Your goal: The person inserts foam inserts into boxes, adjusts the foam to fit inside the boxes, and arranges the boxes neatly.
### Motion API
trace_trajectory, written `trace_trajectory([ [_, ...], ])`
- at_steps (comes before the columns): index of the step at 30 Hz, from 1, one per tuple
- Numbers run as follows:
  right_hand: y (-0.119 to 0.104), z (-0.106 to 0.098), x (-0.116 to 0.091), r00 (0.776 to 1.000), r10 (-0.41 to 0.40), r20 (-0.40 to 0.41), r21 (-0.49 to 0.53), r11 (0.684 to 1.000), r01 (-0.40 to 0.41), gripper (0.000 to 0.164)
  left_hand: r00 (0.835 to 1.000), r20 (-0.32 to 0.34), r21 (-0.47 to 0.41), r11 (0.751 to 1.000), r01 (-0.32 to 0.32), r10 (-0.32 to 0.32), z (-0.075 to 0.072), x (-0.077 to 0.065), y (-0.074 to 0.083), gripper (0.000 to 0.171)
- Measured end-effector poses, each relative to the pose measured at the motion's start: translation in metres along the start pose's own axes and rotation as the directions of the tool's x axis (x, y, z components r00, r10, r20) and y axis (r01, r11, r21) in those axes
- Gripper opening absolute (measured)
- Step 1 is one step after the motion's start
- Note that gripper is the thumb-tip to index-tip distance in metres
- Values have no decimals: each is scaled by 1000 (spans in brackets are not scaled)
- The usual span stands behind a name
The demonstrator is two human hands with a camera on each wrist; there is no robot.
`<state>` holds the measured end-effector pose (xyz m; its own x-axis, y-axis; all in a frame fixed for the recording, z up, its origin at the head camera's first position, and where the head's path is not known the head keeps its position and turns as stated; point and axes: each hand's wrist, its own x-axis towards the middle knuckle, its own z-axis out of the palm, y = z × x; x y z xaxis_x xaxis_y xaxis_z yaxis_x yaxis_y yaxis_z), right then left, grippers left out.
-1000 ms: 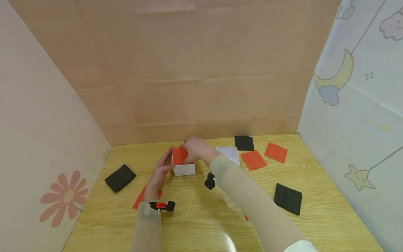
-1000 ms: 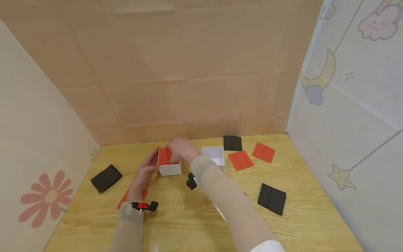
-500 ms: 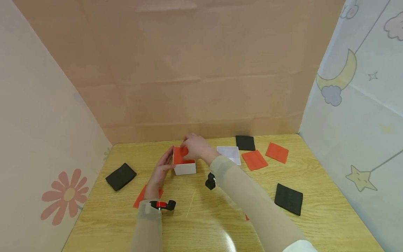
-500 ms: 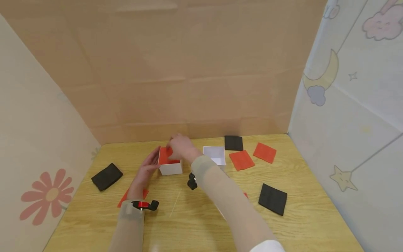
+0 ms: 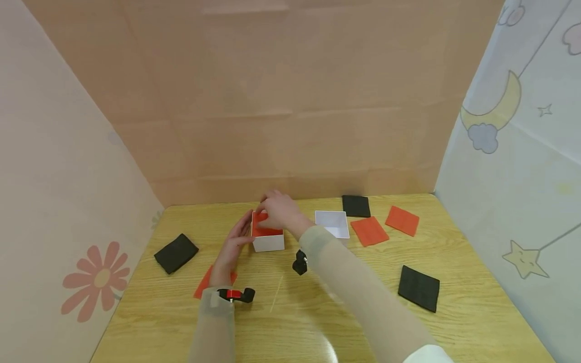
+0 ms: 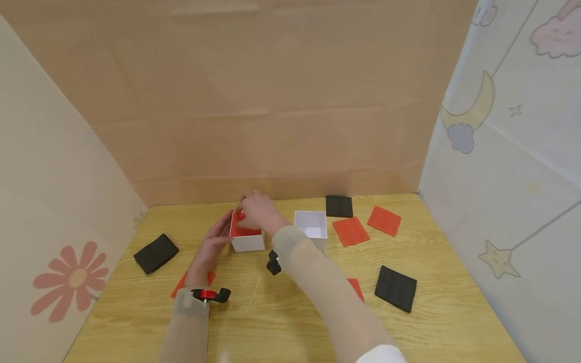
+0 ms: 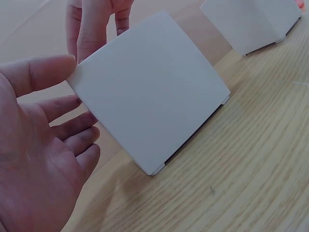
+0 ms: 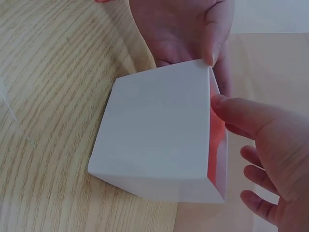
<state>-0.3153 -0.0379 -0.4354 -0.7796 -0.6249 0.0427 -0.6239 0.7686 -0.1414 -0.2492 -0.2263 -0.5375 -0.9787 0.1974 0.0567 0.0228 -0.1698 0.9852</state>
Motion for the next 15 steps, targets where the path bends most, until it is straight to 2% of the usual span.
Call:
trace_trajectory([
  [15, -6, 10, 8, 998, 59, 24, -52, 997, -58, 36, 1000, 24, -13, 1000, 8, -8, -1, 0, -1, 80],
])
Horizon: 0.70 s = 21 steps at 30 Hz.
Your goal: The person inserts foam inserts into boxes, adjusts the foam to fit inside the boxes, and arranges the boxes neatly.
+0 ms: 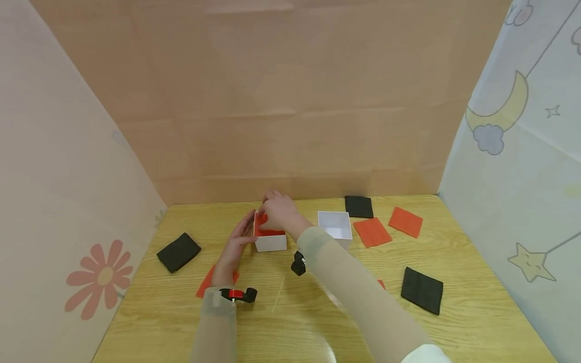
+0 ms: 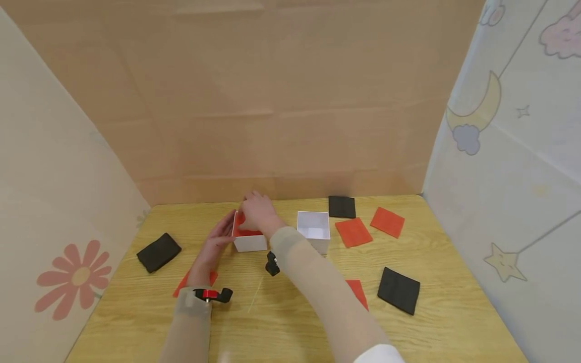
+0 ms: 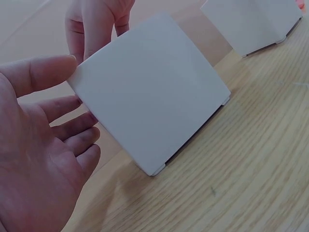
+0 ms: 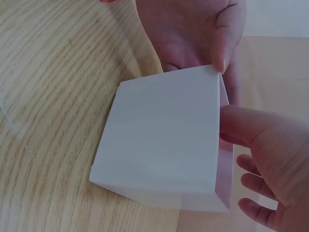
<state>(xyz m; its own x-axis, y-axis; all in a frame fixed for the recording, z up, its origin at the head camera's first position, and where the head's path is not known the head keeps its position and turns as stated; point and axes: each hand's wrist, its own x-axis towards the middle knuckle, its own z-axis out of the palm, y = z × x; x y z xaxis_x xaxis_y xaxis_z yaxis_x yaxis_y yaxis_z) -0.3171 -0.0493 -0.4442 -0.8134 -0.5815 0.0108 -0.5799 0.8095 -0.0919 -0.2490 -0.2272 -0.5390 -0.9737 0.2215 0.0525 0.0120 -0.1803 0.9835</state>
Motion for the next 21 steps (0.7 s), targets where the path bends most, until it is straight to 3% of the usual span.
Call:
trace_trajectory([
  [11, 10, -2, -3, 1000, 2, 26, -15, 1000, -2, 32, 1000, -16, 10, 1000, -4, 4, 2, 1, 0, 80],
  [21, 23, -11, -4, 997, 45, 70, -120, 992, -36, 15, 999, -33, 9, 1000, -8, 8, 1, 2, -1, 76],
])
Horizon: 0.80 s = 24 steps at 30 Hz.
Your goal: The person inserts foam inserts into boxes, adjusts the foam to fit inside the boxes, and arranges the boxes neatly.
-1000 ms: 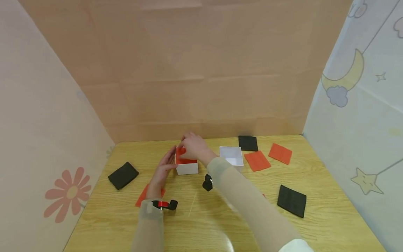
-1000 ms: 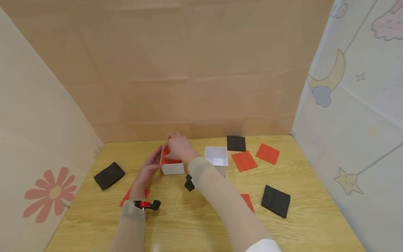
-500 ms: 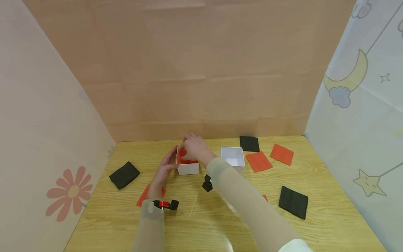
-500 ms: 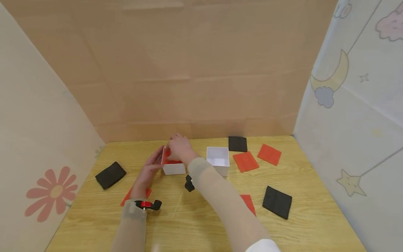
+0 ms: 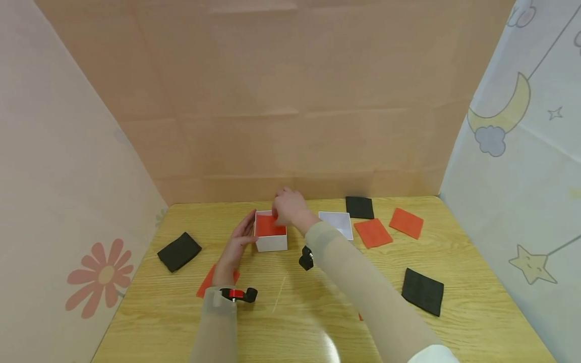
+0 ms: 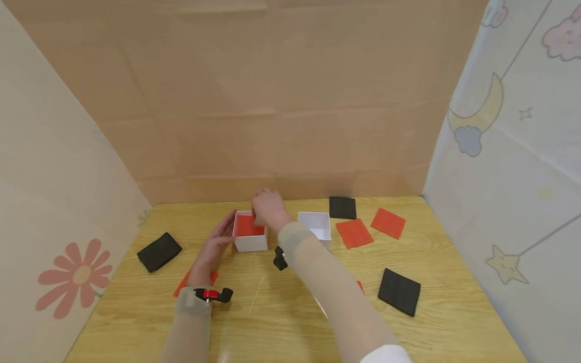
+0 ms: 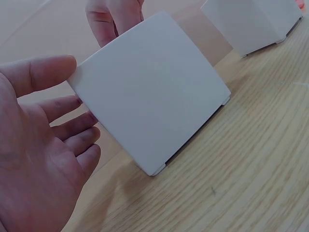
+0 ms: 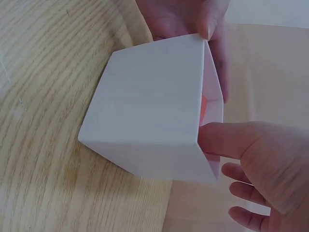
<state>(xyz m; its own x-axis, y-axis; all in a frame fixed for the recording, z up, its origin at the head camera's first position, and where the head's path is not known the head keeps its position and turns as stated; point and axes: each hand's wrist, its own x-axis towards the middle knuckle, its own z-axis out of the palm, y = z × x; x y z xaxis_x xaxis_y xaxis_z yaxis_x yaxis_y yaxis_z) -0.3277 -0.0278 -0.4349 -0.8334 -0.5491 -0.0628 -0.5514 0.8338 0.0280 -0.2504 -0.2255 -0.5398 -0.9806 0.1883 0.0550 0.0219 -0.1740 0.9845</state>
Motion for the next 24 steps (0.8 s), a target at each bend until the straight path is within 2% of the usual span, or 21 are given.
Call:
trace_trajectory([
  [11, -6, 0, -2, 1000, 8, 2, -9, 1000, -8, 9, 1000, -9, 0, 1000, 9, -9, -3, -1, 0, 75],
  [20, -15, 7, 3, 1000, -14, -16, 82, 996, 15, 20, 1000, 2, 17, 1000, 5, -5, -4, -1, 0, 76],
  [24, -19, 9, 3, 1000, -2, -20, 87, 996, 3, 23, 1000, 19, 4, 1000, -6, 6, -3, 0, 0, 77],
])
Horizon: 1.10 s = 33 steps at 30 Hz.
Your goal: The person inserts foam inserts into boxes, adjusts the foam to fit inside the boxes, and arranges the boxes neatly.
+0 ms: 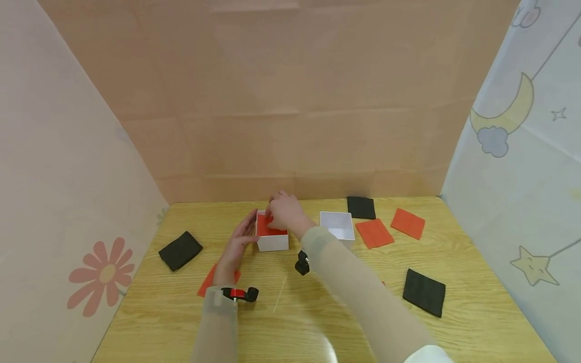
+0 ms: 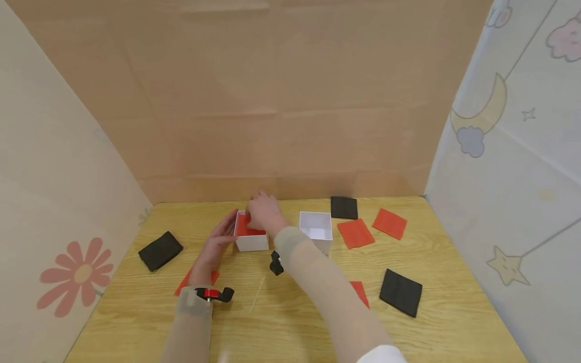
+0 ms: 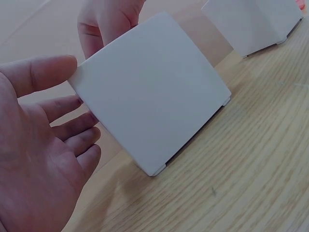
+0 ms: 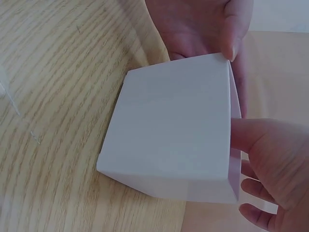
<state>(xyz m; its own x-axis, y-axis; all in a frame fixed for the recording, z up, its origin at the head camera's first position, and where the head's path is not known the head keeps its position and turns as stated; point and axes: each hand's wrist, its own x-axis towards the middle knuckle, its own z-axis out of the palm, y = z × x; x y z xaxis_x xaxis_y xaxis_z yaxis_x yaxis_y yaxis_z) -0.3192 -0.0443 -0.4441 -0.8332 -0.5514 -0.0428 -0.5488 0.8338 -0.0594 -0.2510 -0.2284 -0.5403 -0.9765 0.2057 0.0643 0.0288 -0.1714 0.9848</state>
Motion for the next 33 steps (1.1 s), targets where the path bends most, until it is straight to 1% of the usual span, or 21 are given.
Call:
trace_trajectory([
  [6, -1, 2, -1, 1000, 12, 0, -17, 1000, -12, 24, 1000, 4, -6, 1000, -8, 8, 2, 1, 1, 78],
  [9, -1, 3, -1, 1000, 11, -1, -20, 1000, -11, 24, 1000, 2, -2, 1000, -1, 1, 1, 0, 2, 78],
  [17, -2, 7, -2, 1000, 16, -3, -26, 1000, -16, 24, 1000, -7, 20, 1000, 4, -4, 1, -1, 1, 77],
  [25, 2, 6, -3, 999, 41, -9, -28, 999, -41, 22, 1000, -18, -2, 1000, 11, -11, 0, 0, 0, 77],
  [33, 5, 7, -4, 998, 56, -2, -42, 998, -56, 18, 1000, -21, 14, 1000, 16, -15, -2, 2, -1, 76],
])
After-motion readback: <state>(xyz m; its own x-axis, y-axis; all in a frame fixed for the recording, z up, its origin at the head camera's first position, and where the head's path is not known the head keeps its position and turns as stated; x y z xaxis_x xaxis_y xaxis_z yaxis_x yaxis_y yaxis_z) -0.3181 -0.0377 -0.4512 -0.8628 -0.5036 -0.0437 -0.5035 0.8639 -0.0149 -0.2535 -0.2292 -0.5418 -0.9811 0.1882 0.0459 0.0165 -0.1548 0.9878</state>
